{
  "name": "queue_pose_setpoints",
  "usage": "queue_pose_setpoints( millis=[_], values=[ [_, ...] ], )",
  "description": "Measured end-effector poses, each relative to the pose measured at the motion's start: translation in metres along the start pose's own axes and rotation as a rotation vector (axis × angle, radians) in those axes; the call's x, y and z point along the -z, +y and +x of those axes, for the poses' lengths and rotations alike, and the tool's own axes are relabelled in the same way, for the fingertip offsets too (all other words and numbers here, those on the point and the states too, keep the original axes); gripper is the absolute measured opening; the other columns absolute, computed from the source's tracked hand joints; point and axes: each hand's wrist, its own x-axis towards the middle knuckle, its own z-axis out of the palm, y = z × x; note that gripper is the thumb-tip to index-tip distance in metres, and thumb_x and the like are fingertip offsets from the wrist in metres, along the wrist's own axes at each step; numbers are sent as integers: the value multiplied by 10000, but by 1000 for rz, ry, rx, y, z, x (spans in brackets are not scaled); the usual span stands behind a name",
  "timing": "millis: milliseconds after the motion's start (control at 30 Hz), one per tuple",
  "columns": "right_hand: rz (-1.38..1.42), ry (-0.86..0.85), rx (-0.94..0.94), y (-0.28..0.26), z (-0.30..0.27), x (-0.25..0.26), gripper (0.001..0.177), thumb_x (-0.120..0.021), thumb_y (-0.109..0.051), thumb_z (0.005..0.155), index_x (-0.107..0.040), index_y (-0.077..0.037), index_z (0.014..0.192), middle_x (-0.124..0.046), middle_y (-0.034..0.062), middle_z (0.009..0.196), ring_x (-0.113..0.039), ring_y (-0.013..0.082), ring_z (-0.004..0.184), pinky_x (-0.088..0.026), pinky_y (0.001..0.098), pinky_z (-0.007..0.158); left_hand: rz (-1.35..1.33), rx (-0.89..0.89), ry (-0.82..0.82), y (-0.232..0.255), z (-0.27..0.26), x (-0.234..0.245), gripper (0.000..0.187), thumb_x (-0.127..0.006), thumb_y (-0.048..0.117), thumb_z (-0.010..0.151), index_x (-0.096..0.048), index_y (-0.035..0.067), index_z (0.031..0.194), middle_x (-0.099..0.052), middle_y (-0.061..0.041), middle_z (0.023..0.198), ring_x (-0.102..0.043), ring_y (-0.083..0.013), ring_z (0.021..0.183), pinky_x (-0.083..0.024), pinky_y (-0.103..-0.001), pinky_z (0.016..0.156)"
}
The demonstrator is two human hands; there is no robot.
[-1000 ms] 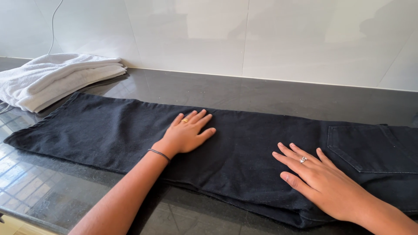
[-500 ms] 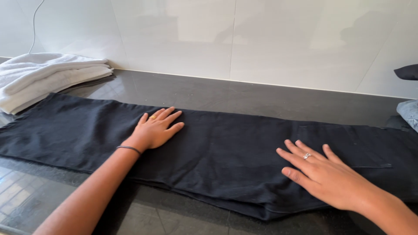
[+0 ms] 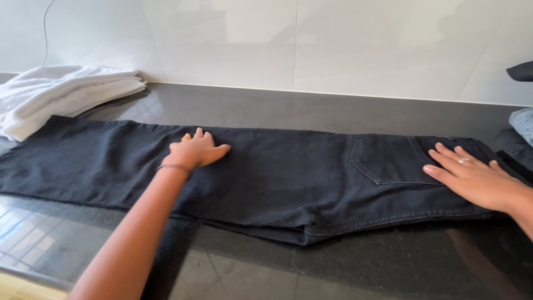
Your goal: Folding a pair of black jeans on a countertop.
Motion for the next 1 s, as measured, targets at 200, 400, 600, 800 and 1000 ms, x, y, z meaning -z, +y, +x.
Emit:
queue_pose_setpoints(
  millis=[200,400,600,800,1000],
  values=[
    [33,240,20,-12,-26,-3,713,-304,-710,944,-410,-318,1529,-228,-135,1686,-161,164,1584,-195,584,1262,-45,-67,-116,157,-88,19,1206,-430,912,824,-228,11,1601,-154,-318,1651,-138,-580,1492,-189,-763,1119],
    [203,653,5,-7,-53,4,528,-460,-581,999,-684,-226,1320,-586,64,1531,-522,320,1402,-446,490,1126,-167,-792,280,225,-123,-68,874,-363,682,989,-396,-1,1532,-271,-325,1620,-230,-496,1524,-174,-782,1117],
    [85,485,-288,36,-36,13,701,-588,-588,964,-581,-60,1425,-681,219,1271,-668,378,1144,-544,516,921,-212,-866,238,214,-124,-58,885,-402,683,961,-391,-4,1519,-259,-281,1622,-201,-465,1513,-134,-728,1141],
    [40,797,-56,53,-52,21,413,-600,-428,1097,-640,-87,1327,-767,193,1104,-736,359,1042,-573,443,931,-208,-844,226,214,-126,-58,876,-389,679,964,-382,3,1521,-254,-246,1636,-193,-429,1528,-97,-780,1113],
    [-26,658,-66,83,-23,3,413,-612,-452,1047,-635,-141,1319,-760,160,1133,-717,343,1056,-564,460,913,-186,-796,193,215,-133,-49,888,-376,689,944,-345,30,1537,-234,-179,1649,-175,-367,1535,-57,-831,1074]
  ],
)
